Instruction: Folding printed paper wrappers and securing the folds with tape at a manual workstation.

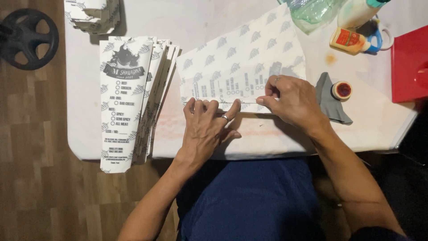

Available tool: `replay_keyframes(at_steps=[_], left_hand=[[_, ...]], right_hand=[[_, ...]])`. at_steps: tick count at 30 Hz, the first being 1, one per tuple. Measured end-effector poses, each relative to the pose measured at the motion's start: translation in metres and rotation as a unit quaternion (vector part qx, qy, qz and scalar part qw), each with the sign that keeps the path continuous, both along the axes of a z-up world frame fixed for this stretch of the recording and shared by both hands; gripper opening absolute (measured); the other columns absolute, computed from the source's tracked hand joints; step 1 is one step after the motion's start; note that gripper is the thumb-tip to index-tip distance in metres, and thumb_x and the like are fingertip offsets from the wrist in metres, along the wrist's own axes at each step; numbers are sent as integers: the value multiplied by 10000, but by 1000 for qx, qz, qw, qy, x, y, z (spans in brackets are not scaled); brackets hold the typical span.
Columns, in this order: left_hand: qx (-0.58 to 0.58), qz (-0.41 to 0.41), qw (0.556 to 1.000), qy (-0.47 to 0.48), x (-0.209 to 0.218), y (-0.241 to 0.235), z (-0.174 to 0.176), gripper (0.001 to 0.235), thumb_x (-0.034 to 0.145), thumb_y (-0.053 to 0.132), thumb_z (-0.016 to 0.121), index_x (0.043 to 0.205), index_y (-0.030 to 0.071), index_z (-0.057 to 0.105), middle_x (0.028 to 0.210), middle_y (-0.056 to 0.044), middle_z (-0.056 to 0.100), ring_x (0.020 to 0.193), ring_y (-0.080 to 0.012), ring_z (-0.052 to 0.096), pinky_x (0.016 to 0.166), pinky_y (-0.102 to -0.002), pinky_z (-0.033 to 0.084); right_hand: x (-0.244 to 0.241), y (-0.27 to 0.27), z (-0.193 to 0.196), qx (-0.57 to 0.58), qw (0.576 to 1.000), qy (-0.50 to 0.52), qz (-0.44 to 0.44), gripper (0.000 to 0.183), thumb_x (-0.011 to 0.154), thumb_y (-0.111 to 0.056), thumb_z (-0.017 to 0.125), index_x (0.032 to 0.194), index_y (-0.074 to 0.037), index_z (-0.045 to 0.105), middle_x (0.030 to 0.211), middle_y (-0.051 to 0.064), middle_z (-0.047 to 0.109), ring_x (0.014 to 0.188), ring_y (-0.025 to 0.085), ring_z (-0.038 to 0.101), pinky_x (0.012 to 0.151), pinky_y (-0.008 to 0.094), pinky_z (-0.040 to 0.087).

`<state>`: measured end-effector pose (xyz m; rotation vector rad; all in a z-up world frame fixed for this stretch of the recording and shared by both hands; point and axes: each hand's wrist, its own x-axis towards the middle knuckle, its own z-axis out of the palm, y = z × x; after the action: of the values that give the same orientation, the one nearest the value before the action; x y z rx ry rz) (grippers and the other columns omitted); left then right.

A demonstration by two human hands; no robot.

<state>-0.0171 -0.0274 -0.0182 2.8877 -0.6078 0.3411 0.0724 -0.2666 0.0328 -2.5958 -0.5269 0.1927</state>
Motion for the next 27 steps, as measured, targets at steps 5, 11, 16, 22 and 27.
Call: replay_keyframes(at_steps=[5, 11, 16, 22, 27], left_hand=[[29, 1, 998, 54, 2, -3, 11, 896, 746, 724, 676, 1537, 383, 426, 967, -38, 504, 938, -300, 497, 1024, -695, 342], [57, 3, 996, 69, 3, -6, 17, 942, 733, 735, 671, 1567, 413, 375, 977, -30, 498, 943, -288, 488, 1027, -695, 319], [65, 2, 996, 59, 3, -6, 17, 936, 741, 744, 659, 1569, 414, 374, 980, -32, 496, 952, -291, 494, 1031, -686, 320], [56, 1, 997, 58, 0, -4, 12, 891, 757, 720, 663, 1551, 401, 413, 982, -49, 519, 963, -314, 513, 1028, -677, 330], [33, 5, 997, 75, 2, -4, 15, 872, 769, 689, 669, 1555, 400, 427, 975, -40, 516, 965, -296, 502, 1034, -673, 323]], right_hand=[[-11, -17, -11, -7, 998, -62, 2, 194, 884, -249, 842, 853, -101, 721, 746, 84, 696, 774, 285, 700, 723, 394, 558], [-12, -29, -32, 53, 995, -86, -7, 186, 896, -264, 846, 892, -140, 707, 807, 58, 694, 827, 275, 681, 764, 383, 540], [-12, -28, -34, 31, 996, -89, -7, 183, 884, -270, 849, 895, -164, 701, 807, 26, 692, 837, 247, 675, 796, 376, 516], [-25, -46, -47, 41, 987, -140, -63, 334, 882, -403, 873, 890, -169, 635, 789, -2, 623, 846, 228, 617, 865, 365, 439], [-31, -88, -67, 61, 976, -173, -121, 347, 940, -387, 875, 959, -143, 628, 866, 21, 582, 918, 252, 603, 932, 388, 432]])
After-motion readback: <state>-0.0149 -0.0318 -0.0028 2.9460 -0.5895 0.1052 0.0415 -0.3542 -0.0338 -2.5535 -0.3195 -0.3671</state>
